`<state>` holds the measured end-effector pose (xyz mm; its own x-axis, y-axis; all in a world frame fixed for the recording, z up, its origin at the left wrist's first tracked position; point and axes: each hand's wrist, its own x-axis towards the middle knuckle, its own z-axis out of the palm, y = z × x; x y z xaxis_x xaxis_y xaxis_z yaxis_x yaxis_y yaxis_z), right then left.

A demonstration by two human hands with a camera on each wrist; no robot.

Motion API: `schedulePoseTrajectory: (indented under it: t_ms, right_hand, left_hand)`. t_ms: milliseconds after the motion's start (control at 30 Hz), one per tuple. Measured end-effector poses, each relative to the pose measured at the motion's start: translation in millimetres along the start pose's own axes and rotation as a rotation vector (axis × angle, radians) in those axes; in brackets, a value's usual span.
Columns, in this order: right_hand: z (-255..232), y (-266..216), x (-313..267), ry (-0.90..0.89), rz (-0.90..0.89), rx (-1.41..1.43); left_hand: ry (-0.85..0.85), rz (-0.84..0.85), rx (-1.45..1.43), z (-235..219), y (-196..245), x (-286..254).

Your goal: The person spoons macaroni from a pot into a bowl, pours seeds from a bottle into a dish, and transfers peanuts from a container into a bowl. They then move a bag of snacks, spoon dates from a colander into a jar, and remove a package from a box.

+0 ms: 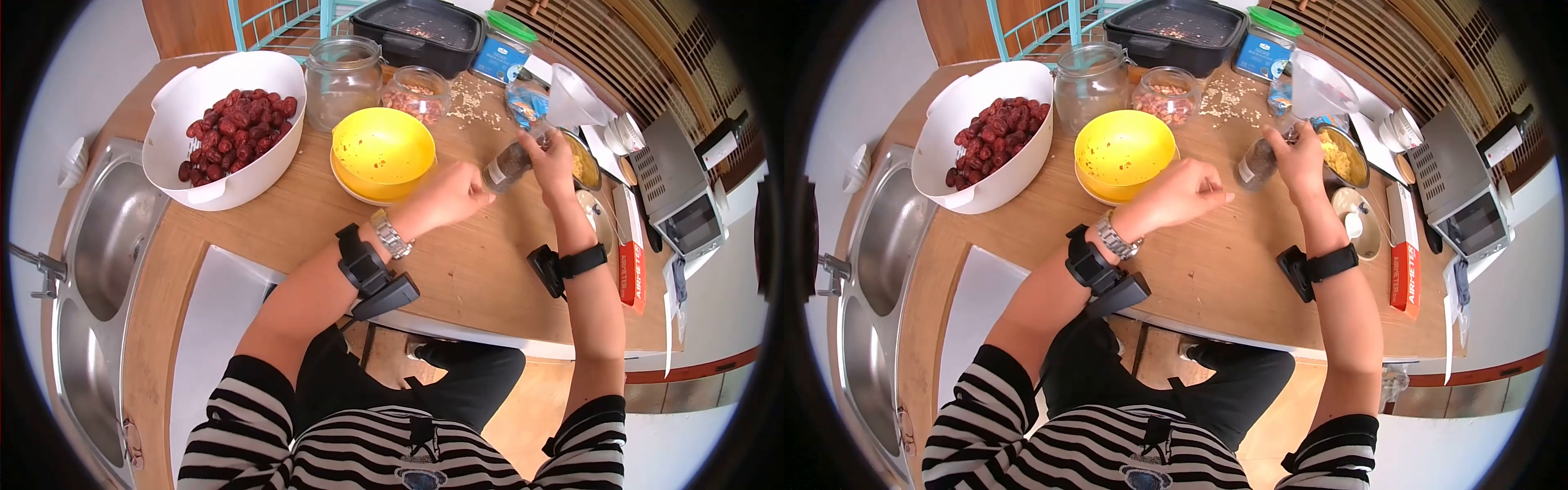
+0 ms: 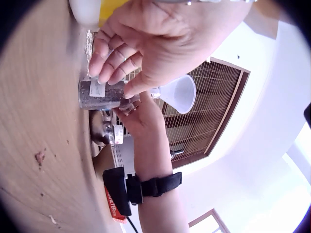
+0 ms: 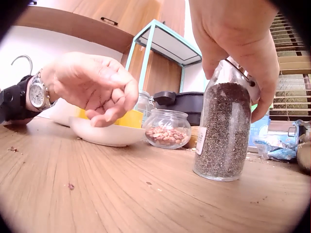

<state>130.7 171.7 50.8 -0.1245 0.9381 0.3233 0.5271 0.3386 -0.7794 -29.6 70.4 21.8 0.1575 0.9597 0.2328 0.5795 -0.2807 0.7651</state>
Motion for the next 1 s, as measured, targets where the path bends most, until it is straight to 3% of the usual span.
schedulePoseTrajectory:
  t_ms: [67, 133, 200, 233, 267, 300, 333, 400, 467, 533, 667, 733, 833, 1000]
  right_hand:
    - [-4.3, -2.3, -1.5, -0.033, 0.006, 0.026]
    - [-9.0, -8.5, -7.8, -0.13, -0.017, 0.071]
    - [-23.0, -20.4, -22.8, -0.079, -0.03, -0.038]
    - [-27.5, -23.6, -29.7, 0.096, -0.193, -0.166]
    - [-32.4, -28.7, -37.1, 0.274, -0.355, -0.293]
    - [-36.7, -40.3, -47.9, 0.209, -0.342, -0.215]
    - [-33.0, -40.6, -53.1, 0.215, -0.336, -0.206]
    - [-22.8, -40.4, -63.1, -0.306, -0.093, 0.077]
    - [-2.7, -52.2, -70.3, -0.62, 0.21, 0.188]
    - [20.3, -53.3, -74.7, -0.735, 0.455, 0.299]
    - [57.3, -50.1, -73.8, -0.821, 0.596, 0.501]
    - [71.7, -48.8, -74.3, -0.83, 0.699, 0.653]
    - [88.9, -45.2, -75.0, -0.778, 0.749, 0.719]
    - [91.9, -44.5, -74.2, -0.753, 0.61, 0.757]
  left_hand:
    - [-0.012, 0.008, -0.242, -4.2, -0.8, 4.4]
    - [-0.015, 0.023, -0.239, -20.8, 4.9, 0.5]
    - [0.156, 0.115, -0.171, -39.6, 12.4, -10.6]
    - [0.149, 0.114, -0.165, -49.7, 14.0, -18.3]
    - [0.189, 0.111, 0.026, -61.0, 15.2, -25.9]
    - [0.229, 0.11, 0.218, -69.8, 14.3, -32.0]
    - [0.222, 0.112, 0.227, -74.2, 10.6, -37.9]
    - [0.266, 0.056, 0.503, -76.6, 3.3, -51.4]
    - [0.221, 0.014, 0.563, -75.1, 2.8, -61.5]
    - [0.184, -0.036, 0.651, -70.8, -1.5, -67.2]
    - [0.214, -0.005, 0.638, -66.8, -9.4, -68.4]
    - [0.323, 0.097, 0.61, -67.6, -8.4, -69.6]
    - [0.377, 0.053, 0.515, -74.4, 5.8, -75.1]
    - [0.443, 0.089, 0.434, -85.8, 14.3, -81.0]
